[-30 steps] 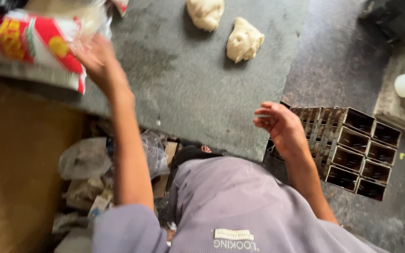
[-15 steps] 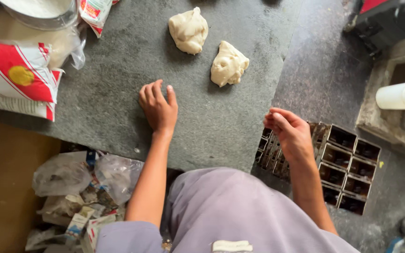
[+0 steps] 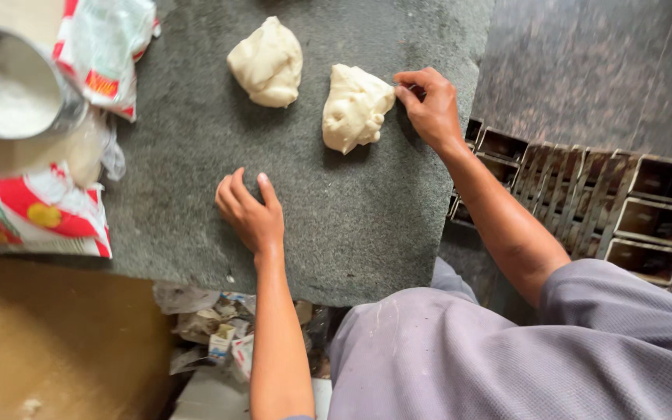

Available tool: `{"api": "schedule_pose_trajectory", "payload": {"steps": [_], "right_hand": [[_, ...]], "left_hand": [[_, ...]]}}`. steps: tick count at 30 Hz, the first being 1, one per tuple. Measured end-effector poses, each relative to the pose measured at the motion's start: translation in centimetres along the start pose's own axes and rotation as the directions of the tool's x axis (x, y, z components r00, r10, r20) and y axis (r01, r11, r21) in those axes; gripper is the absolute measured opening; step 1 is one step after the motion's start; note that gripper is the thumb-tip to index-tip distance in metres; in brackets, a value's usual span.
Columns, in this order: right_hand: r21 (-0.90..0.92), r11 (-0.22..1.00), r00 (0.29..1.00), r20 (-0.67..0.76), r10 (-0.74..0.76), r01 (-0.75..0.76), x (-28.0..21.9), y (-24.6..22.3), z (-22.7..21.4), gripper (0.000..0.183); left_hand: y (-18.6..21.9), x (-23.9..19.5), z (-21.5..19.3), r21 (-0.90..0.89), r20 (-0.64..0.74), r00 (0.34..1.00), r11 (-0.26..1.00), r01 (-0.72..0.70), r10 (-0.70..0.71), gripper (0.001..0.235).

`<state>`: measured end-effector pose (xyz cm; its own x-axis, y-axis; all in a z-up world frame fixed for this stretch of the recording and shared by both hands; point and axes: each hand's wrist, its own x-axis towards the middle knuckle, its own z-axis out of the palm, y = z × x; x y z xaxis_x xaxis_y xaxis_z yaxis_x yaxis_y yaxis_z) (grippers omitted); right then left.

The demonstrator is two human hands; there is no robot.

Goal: The person kneads and rolls small pieces of dough into cylindrical shapes on a countertop, placing them into a metal tray. Later, the person uses a piping bag to write a message on a small chocolate cake.

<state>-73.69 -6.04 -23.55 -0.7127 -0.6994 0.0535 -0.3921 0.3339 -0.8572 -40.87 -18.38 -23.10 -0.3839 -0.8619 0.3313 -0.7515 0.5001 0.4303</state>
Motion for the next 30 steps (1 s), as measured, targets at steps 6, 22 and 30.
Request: {"api": "schedule_pose_trajectory", "payload": {"steps": [6,22,30], "right_hand": [[0.040,0.994,0.989,0.111,0.100,-0.105,1.0,-1.2,-0.9,0.018],[0.368,0.913,0.679,0.717,-0.159,-0.176,2.1,-7.8,-6.6,0.010],[-0.101,0.825,0.769,0.440,-0.464,0.556,10.5,-8.0,3.1,0.022]], "left_hand": [[0.5,1.0,-0.3,0.091,0.044,0.999,0.996,-0.014,0.010,0.038],[0.8,1.4,-0.2,0.100,0.068,0.997,0.994,-0.050,0.043,0.039],[0.2,0.8,-0.3,0.104,0.082,0.997,0.995,0.001,-0.010,0.038]]}}
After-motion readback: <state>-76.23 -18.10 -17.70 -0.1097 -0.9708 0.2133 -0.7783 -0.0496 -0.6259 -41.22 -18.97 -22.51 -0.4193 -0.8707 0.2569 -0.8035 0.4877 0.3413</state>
